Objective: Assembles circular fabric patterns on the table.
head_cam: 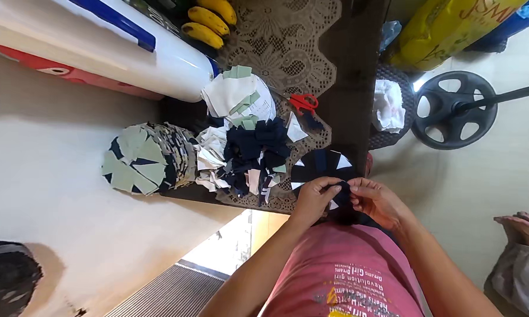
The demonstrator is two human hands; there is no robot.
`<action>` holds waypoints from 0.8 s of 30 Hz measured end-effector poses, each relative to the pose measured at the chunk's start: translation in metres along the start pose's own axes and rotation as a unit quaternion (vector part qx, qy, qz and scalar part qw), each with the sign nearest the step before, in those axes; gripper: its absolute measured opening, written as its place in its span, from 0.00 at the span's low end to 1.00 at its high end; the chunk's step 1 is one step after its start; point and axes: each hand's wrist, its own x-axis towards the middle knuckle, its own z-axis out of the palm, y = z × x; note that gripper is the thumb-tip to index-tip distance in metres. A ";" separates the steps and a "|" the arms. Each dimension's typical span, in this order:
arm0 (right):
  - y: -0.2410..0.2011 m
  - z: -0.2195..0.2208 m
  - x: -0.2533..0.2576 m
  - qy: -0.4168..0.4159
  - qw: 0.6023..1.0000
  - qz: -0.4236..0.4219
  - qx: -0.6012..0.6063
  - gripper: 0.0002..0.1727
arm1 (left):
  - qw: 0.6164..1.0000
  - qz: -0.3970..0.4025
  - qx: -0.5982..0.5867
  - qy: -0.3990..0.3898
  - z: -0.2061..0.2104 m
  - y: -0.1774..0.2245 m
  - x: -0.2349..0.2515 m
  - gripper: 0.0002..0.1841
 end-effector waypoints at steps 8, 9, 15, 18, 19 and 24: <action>0.004 0.012 0.014 0.143 0.914 -0.168 -0.340 0.06 | 0.983 -0.070 0.164 0.039 0.004 0.016 0.016 0.10; 0.001 0.015 0.016 0.166 0.888 -0.175 -0.392 0.08 | 0.978 -0.087 0.187 0.042 0.006 0.020 0.020 0.10; -0.009 0.025 0.030 0.237 0.791 -0.195 -0.530 0.10 | 0.947 -0.109 0.295 0.062 0.012 0.028 0.039 0.12; -0.014 0.028 0.035 0.246 0.766 -0.185 -0.564 0.10 | 0.936 -0.110 0.329 0.064 0.013 0.029 0.044 0.12; -0.015 0.028 0.036 0.248 0.761 -0.184 -0.570 0.10 | 0.934 -0.110 0.334 0.061 0.013 0.029 0.045 0.12; -0.020 0.021 0.027 0.216 0.792 -0.178 -0.543 0.10 | 0.951 -0.134 0.277 0.029 0.005 0.037 0.040 0.11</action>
